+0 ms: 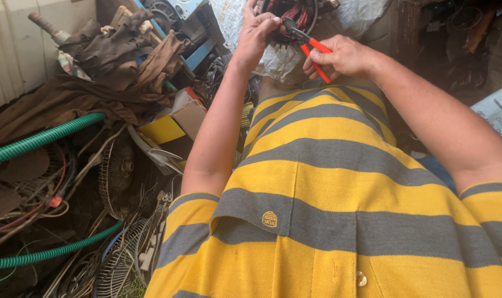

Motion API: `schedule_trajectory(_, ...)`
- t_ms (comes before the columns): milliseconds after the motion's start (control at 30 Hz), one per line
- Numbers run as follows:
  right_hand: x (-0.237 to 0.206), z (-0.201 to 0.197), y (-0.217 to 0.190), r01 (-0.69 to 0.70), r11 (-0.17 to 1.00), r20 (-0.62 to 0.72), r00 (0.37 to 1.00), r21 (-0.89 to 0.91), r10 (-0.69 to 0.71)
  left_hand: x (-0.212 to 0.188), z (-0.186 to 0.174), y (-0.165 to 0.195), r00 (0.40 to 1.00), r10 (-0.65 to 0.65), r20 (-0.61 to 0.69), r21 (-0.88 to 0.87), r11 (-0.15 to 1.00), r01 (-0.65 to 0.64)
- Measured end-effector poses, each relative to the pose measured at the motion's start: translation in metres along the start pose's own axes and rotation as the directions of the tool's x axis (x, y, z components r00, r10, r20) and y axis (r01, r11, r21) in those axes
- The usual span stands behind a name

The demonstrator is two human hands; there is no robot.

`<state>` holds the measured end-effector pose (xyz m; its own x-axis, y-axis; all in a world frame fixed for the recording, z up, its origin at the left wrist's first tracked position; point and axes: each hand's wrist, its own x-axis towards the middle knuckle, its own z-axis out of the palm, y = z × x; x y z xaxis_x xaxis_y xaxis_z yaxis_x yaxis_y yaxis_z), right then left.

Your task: The person works on a circular electrical component, using pliers and a hammer to manipulate and cut wires. They repeatedly adjust the wires and use tools to secure or remove parts of the component.

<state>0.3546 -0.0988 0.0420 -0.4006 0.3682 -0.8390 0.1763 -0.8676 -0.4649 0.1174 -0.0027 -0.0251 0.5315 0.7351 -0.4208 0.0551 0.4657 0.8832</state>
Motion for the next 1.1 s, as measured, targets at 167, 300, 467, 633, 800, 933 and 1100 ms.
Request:
schedule_trajectory(167, 0.007, -0.006, 0.007, 0.122, 0.992, 0.023, 0.992, -0.039, -0.121, 0.000, 0.000, 0.002, 0.980, -0.198, 0.025, -0.103, 0.974, 0.200)
schedule_trajectory(300, 0.013, -0.008, 0.009, 0.105, 0.991, 0.020, 0.994, -0.088, -0.104, -0.004, -0.002, 0.002, 0.996, -0.091, -0.023, 0.031, 0.995, 0.092)
schedule_trajectory(467, 0.018, -0.007, 0.018, 0.129, 0.989, 0.023, 0.992, -0.065, -0.128, -0.005, -0.005, -0.001, 0.991, -0.133, -0.009, -0.058, 0.989, 0.132)
schedule_trajectory(633, 0.019, -0.010, 0.016, 0.123, 0.992, 0.057, 0.991, -0.042, -0.120, -0.006, -0.008, -0.004, 0.992, -0.124, -0.024, 0.022, 0.992, 0.125)
schedule_trajectory(800, 0.013, -0.020, -0.010, -0.047, 0.996, 0.124, 0.991, -0.074, 0.056, -0.008, -0.009, -0.004, 1.000, 0.017, -0.022, 0.056, 0.998, -0.016)
schedule_trajectory(933, 0.005, -0.021, -0.025, -0.094, 0.989, 0.119, 0.987, -0.113, 0.108, -0.008, -0.007, -0.005, 0.999, -0.026, -0.025, 0.055, 0.998, 0.027)
schedule_trajectory(1100, 0.001, -0.021, -0.032, -0.142, 0.975, 0.075, 0.985, -0.171, 0.157, -0.010, -0.007, -0.008, 0.982, -0.187, -0.013, -0.005, 0.982, 0.187)
